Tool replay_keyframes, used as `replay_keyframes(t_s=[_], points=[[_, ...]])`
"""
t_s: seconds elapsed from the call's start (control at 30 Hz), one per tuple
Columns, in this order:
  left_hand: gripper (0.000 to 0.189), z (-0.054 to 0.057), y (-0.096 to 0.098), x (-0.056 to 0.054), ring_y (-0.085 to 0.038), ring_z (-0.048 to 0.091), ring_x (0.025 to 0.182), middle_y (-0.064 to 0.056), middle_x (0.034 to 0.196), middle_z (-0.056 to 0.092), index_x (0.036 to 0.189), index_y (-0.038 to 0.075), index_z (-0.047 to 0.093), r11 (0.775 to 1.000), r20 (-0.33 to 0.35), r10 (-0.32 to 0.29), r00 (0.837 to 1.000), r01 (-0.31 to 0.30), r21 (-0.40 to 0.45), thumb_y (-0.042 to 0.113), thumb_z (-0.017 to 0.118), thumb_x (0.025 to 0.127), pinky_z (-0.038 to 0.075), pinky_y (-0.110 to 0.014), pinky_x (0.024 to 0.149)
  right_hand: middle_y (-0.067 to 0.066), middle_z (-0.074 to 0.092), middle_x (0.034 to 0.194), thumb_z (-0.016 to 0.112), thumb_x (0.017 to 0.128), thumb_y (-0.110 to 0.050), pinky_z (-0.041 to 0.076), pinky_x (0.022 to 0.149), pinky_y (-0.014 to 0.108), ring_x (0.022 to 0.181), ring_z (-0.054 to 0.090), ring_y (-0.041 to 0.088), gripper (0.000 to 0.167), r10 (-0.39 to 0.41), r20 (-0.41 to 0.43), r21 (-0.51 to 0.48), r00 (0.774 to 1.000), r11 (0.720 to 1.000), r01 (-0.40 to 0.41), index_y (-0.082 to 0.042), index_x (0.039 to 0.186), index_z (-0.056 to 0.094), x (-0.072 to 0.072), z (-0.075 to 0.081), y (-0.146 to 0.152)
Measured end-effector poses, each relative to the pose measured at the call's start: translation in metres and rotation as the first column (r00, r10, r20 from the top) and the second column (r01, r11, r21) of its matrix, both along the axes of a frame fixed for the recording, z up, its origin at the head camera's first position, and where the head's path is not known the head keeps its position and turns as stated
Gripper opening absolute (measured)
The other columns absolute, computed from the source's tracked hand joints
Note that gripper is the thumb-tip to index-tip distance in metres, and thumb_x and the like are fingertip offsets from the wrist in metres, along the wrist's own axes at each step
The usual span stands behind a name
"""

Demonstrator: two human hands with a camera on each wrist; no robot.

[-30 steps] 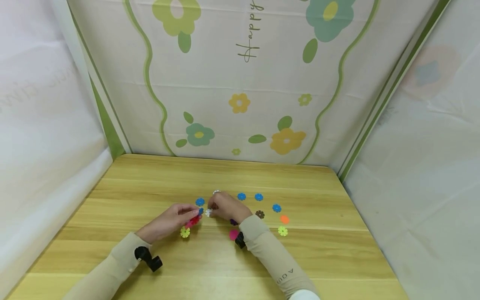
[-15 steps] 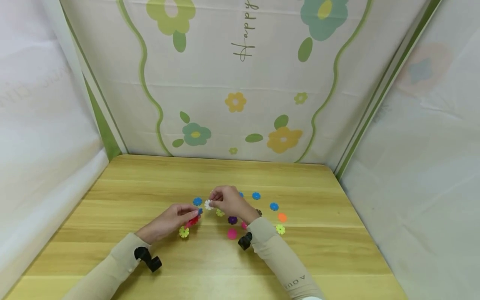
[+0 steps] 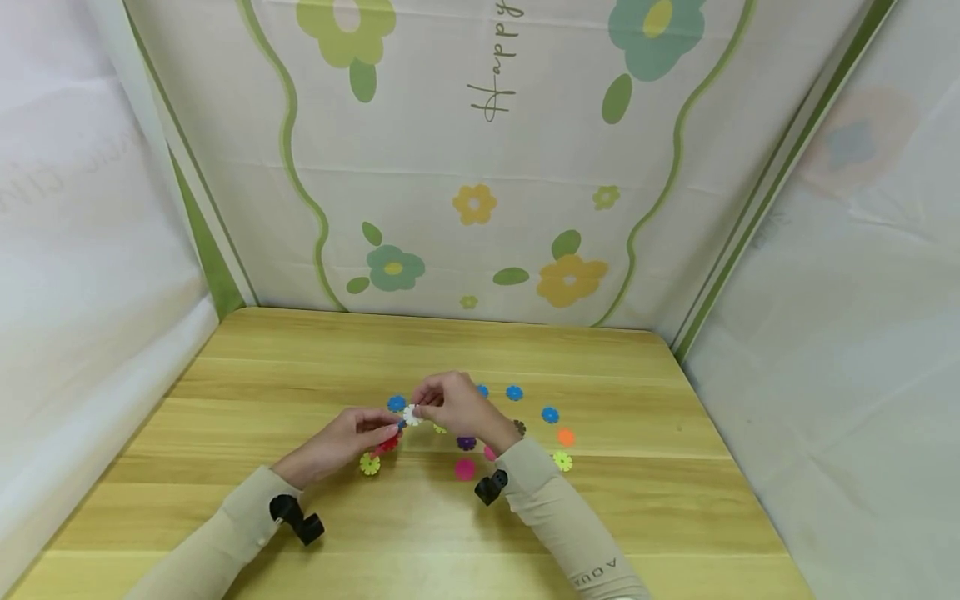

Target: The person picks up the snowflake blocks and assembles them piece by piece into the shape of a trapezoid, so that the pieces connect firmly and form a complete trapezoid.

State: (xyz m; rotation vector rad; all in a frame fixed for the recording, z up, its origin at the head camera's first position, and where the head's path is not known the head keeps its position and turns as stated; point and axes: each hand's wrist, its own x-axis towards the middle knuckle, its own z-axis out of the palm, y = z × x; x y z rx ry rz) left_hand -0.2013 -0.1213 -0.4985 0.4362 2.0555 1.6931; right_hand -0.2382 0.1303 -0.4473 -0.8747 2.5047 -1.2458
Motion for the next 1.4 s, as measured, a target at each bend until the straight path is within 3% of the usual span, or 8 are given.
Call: replay_keyframes(t_s=[0.23,0.5,0.67,0.93,1.2,1.4], points=[[0.040,0.000,-0.001,0.001,-0.020,0.065,0.114,-0.020,0.136,0.067,0.138,0.008,0.068,0.999,-0.042,0.009,0.999,-0.011,-0.041,0.034,0.065,0.107,0.057,-0.026,0.094,0.000,0.077,0.092,0.074,0.100,-0.011,0.059,0.071,0.025,0.090,0.075,0.033,0.004,0.025,-0.001,0.013,1.000,1.000,-0.025,-0.011,0.101,0.078,0.000,0.002,-0.004],[0.043,0.002,-0.002,0.002,-0.019,0.068,0.113,-0.022,0.134,0.068,0.139,0.006,0.067,0.999,-0.058,0.023,0.998,-0.024,-0.027,0.034,0.064,0.107,0.059,-0.031,0.093,0.000,0.076,0.091,0.074,0.100,-0.013,0.058,0.070,0.026,0.090,0.074,0.039,0.003,0.008,0.017,0.004,1.000,1.000,-0.008,-0.013,0.100,0.078,-0.002,0.003,-0.005],[0.044,0.001,-0.002,0.002,-0.020,0.068,0.114,-0.023,0.134,0.068,0.140,0.003,0.066,0.999,-0.064,0.023,0.998,-0.024,-0.021,0.033,0.064,0.107,0.060,-0.031,0.094,0.000,0.075,0.091,0.074,0.100,-0.014,0.058,0.070,0.026,0.087,0.074,0.033,0.004,-0.003,-0.003,-0.010,1.000,1.000,0.003,-0.013,0.101,0.078,-0.001,0.003,-0.004],[0.040,0.001,0.000,0.003,-0.019,0.067,0.107,-0.023,0.130,0.070,0.136,0.003,0.068,0.999,-0.075,0.035,0.997,-0.036,-0.020,0.031,0.065,0.107,0.058,-0.027,0.090,0.001,0.076,0.091,0.075,0.100,-0.014,0.059,0.071,0.026,0.089,0.074,0.037,0.004,0.003,-0.003,-0.020,1.000,1.000,-0.003,-0.011,0.100,0.077,0.001,0.002,-0.005],[0.032,-0.003,0.010,0.002,-0.014,0.066,0.093,-0.024,0.117,0.074,0.128,-0.002,0.072,0.997,-0.196,0.051,0.979,-0.063,-0.054,0.020,0.063,0.108,0.058,-0.023,0.078,0.000,0.076,0.091,0.074,0.100,-0.013,0.058,0.069,0.025,0.088,0.074,0.037,0.004,-0.008,-0.023,-0.009,1.000,1.000,0.007,-0.012,0.100,0.078,0.003,-0.003,-0.006],[0.028,-0.003,0.016,0.004,-0.012,0.063,0.081,-0.024,0.106,0.077,0.123,-0.008,0.074,0.997,-0.290,0.022,0.957,-0.043,-0.065,0.012,0.062,0.107,0.055,-0.021,0.070,-0.002,0.077,0.087,0.075,0.099,-0.011,0.059,0.066,0.025,0.086,0.076,0.035,0.005,-0.021,0.004,0.002,1.000,1.000,0.021,-0.012,0.098,0.080,0.003,-0.006,-0.004]])
